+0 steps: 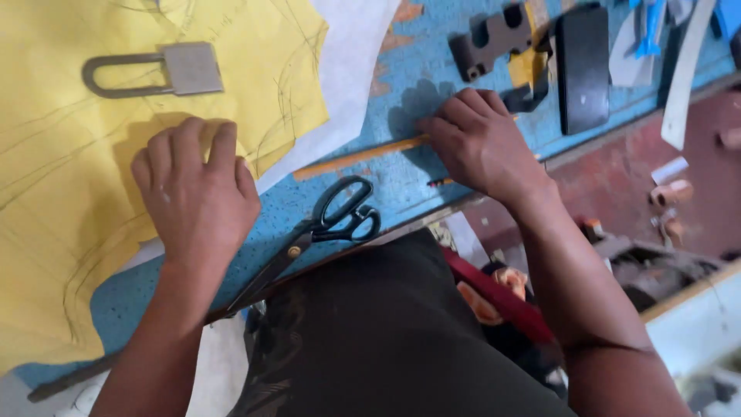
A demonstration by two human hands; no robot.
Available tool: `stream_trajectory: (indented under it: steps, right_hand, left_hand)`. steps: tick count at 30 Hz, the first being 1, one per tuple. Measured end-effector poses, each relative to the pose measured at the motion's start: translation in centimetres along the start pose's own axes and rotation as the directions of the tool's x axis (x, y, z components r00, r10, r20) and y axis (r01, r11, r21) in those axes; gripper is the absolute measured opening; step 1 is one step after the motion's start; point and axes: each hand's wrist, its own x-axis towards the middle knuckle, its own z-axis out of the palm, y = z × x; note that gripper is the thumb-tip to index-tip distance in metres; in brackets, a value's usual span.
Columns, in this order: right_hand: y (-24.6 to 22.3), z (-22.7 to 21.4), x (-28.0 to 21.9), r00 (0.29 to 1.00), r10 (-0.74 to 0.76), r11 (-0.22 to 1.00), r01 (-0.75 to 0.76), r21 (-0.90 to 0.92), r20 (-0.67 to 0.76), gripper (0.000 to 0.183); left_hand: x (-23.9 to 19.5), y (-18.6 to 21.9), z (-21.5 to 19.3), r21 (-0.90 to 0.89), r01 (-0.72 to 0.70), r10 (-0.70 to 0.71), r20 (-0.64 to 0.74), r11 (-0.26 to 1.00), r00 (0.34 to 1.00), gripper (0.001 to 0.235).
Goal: A person marks lines on fabric using various rulers and a pencil, then cuts out the shapes using large fabric scissors.
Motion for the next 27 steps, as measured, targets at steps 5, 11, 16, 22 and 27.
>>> stream_trajectory:
  steps: [5, 11, 16, 22, 27]
  right_hand:
    - [2.5, -5.4, -0.4, 0.995, 0.095, 0.953, -0.087, 0.289, -0.015, 0.007]
    - [3.3, -3.0, 2.7, 0.966, 0.228, 0.908, -0.168, 0.384, -0.119, 0.017]
    - [-1.4, -1.4, 7.1, 0.952, 0.226, 0.880, -0.108, 0.462, -0.208, 0.039]
    - [-0.8, -1.6, -2.8, 0.966, 0.132, 0.940, -0.052, 0.337, -0.221, 0.026]
    - [0.3, -1.5, -8.7, 0.984, 0.062, 0.954, -0.108, 0.280, 0.168, 0.029]
  left_hand:
    - [0.8, 1.0, 0.2, -0.009, 0.030, -0.030, -0.012, 1.000, 0.999, 0.037]
    - [2.5, 3.2, 1.9, -0.172, -0.063, 0.059, -0.029, 0.983, 0.998, 0.045]
    - [4.0, 5.3, 2.6, -0.175, -0.051, 0.034, -0.102, 0.983, 0.994, 0.036]
    - [4.8, 5.3, 5.9, -0.212, -0.004, -0.032, -0.166, 0.977, 0.986, 0.025]
    - [7.7, 5.5, 4.5, -0.208, 0.021, -0.035, -0.063, 0.978, 0.997, 0.034]
